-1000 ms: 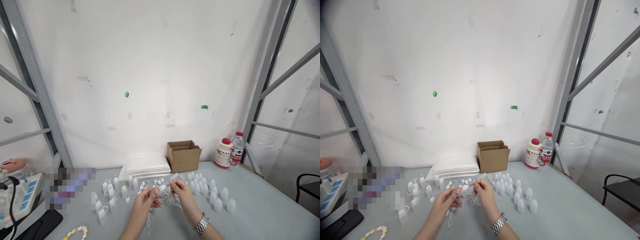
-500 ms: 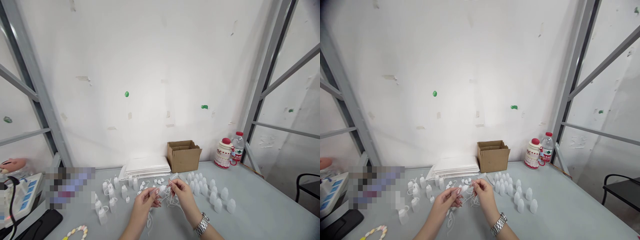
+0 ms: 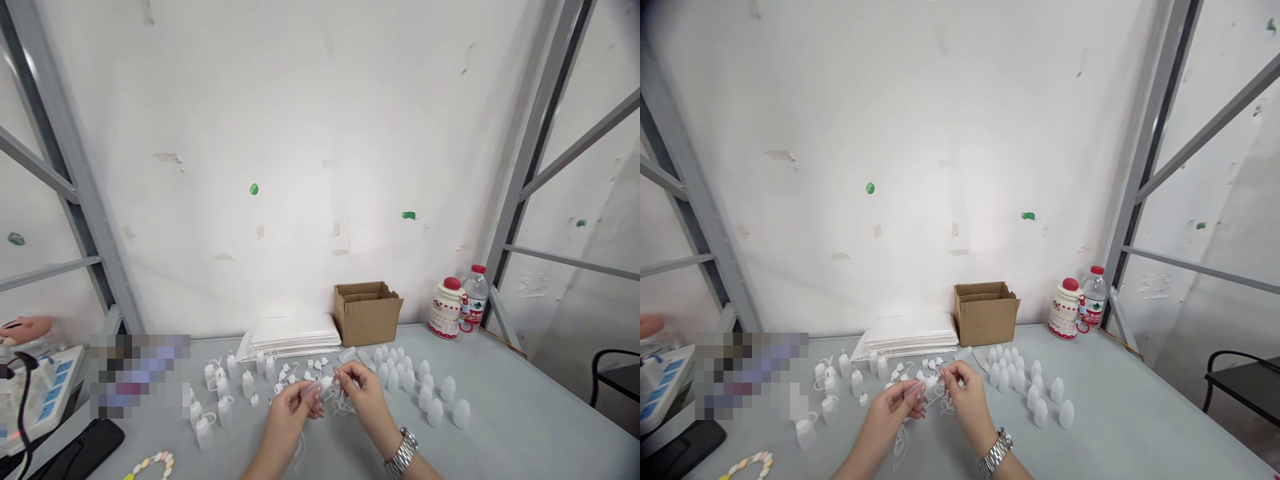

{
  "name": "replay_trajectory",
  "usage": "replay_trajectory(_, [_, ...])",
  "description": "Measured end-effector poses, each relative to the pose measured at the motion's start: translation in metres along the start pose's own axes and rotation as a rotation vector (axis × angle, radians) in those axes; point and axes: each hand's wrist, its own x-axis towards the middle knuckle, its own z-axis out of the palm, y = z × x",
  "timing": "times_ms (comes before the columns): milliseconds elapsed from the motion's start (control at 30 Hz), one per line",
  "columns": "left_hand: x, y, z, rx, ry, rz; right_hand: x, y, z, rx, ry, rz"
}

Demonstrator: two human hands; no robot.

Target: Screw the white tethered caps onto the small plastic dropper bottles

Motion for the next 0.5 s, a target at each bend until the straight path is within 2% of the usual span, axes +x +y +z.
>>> replay_trajectory(200, [0.004,-0.001,-0.001,0.103,-0.022,-0.005,-0.001,0.003,0.001,-0.064,0.008,-0.042])
replay_trajectory(333, [-0.008,0.001,-0.005,0.431,-0.022,0.117,-0.005,0.001,0.004,-0.126,-0.063,-0.077])
replay_trajectory(400, [-0.023,-0.002,-0.014,0.612,0.019,0.174,-0.01,-0.004,0.007,-0.19,-0.148,-0.151])
replay_trajectory(500, [-0.053,-0.011,-0.046,0.67,0.129,0.098,-0.017,-0.01,0.009,-0.264,-0.27,-0.24])
